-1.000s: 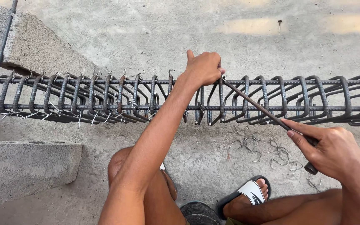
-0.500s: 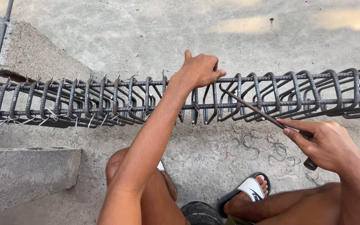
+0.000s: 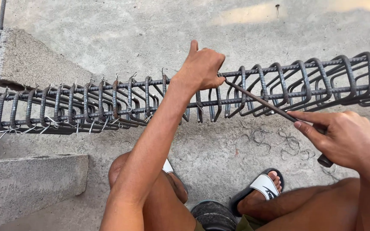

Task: Tying steel rebar intersections with wire using a manual hook tool

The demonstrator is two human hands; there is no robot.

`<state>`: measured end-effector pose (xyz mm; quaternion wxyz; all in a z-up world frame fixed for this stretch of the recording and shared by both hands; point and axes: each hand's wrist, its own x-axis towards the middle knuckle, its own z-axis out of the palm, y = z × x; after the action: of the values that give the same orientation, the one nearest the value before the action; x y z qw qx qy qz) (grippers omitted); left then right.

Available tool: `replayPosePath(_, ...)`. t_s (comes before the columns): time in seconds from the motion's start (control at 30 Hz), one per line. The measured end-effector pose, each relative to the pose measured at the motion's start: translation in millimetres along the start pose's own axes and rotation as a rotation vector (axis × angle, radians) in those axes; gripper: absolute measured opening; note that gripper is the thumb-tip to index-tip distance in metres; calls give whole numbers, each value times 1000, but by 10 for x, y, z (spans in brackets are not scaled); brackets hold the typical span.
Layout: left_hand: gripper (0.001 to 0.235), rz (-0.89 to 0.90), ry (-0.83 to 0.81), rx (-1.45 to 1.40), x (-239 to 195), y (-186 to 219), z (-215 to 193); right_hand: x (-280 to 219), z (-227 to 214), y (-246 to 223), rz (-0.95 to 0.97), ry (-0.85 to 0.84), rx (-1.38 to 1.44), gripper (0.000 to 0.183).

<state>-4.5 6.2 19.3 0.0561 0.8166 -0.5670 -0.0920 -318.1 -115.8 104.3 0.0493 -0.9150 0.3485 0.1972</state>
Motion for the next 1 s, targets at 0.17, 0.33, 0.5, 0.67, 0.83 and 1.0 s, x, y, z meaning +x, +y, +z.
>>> replayPosePath(0.17,29,-34,-43,-99,-71,17,-129,-16,-46,-59,-29,-10,-19,33)
replayPosePath(0.33,28,-25,-30,-97,-88,-2,-93,-19,-60,-99,-50,-40,-60,35)
replayPosePath(0.5,33,-17,-11,-137,-78,-65,-24,-28,-12,-83,-63,1,-81,35)
replayPosePath(0.67,36,-46,-9,-171,-78,-40,-37,-22,64,-74,-73,21,-120,35)
replayPosePath(0.83,33,-46,-28,-185,-55,-24,-22,-80,34,-155,-71,3,-92,33)
replayPosePath(1.0,36,-100,-63,-216,-97,35,-131,-84,67,-137,-104,78,-37,35)
